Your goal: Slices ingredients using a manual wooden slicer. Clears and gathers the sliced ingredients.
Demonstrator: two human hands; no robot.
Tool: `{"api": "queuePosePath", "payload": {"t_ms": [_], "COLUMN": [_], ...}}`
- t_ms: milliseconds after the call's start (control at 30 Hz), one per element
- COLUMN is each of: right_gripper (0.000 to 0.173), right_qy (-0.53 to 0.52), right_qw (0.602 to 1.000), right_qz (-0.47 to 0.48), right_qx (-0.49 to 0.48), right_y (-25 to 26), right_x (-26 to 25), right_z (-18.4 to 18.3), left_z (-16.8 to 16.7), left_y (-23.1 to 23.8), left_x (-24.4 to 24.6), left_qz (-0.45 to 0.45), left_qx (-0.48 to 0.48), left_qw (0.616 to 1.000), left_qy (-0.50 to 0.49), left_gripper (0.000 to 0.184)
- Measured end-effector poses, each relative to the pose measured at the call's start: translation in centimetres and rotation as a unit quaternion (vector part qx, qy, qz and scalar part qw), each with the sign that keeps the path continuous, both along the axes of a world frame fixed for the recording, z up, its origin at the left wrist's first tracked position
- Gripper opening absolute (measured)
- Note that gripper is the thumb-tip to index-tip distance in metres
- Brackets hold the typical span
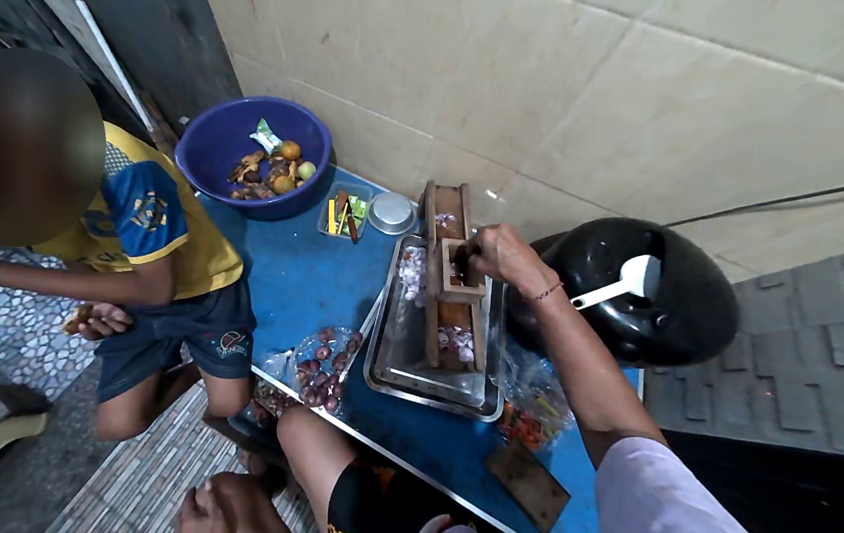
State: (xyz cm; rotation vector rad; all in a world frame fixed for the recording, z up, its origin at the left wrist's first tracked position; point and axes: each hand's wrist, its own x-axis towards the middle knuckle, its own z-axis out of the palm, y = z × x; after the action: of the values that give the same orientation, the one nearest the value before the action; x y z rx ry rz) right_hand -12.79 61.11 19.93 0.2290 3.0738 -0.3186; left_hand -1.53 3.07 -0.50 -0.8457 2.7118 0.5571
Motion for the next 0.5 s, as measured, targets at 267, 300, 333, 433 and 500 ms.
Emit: {"api": "queuePosePath", "payload": {"t_ms": [267, 300, 333, 433, 500], "right_gripper": [0.007, 0.006, 0.006, 0.007, 0.006], "right_qy": [0.000, 0.001, -0.004, -0.021, -0.002], "right_qw": [1.000, 1.000, 1.000, 1.000, 1.000], "right_qz": [-0.016, -0.011, -0.012, -0.016, -0.002], "right_qx": [-0.016, -0.012, -0.005, 0.011, 0.020], "right_y": [-0.1, -0.3, -0.4, -0.7, -0.8], "right_x": [1.2, 1.2, 1.1, 0.7, 0.7], "right_z": [1.9, 1.8, 1.4, 0.2, -0.4], "left_z": [0.5, 0.8, 1.0, 1.4, 1.1], "left_y": [0.2, 0.5, 0.7, 0.8, 0.4], "left_x": [0.2, 0.2, 0.2, 0.1, 0.0], "left_qz": [0.004, 0.009, 0.010, 0.000, -0.015], "left_qx": [0.007, 0.008, 0.008, 0.003, -0.016], "left_qw": [1.000, 1.000, 1.000, 1.000, 0.999], "left_qy": [0.003, 0.000, 0.001, -0.002, -0.024], "left_gripper": [0.065, 0.064, 0.063, 0.063, 0.065]}}
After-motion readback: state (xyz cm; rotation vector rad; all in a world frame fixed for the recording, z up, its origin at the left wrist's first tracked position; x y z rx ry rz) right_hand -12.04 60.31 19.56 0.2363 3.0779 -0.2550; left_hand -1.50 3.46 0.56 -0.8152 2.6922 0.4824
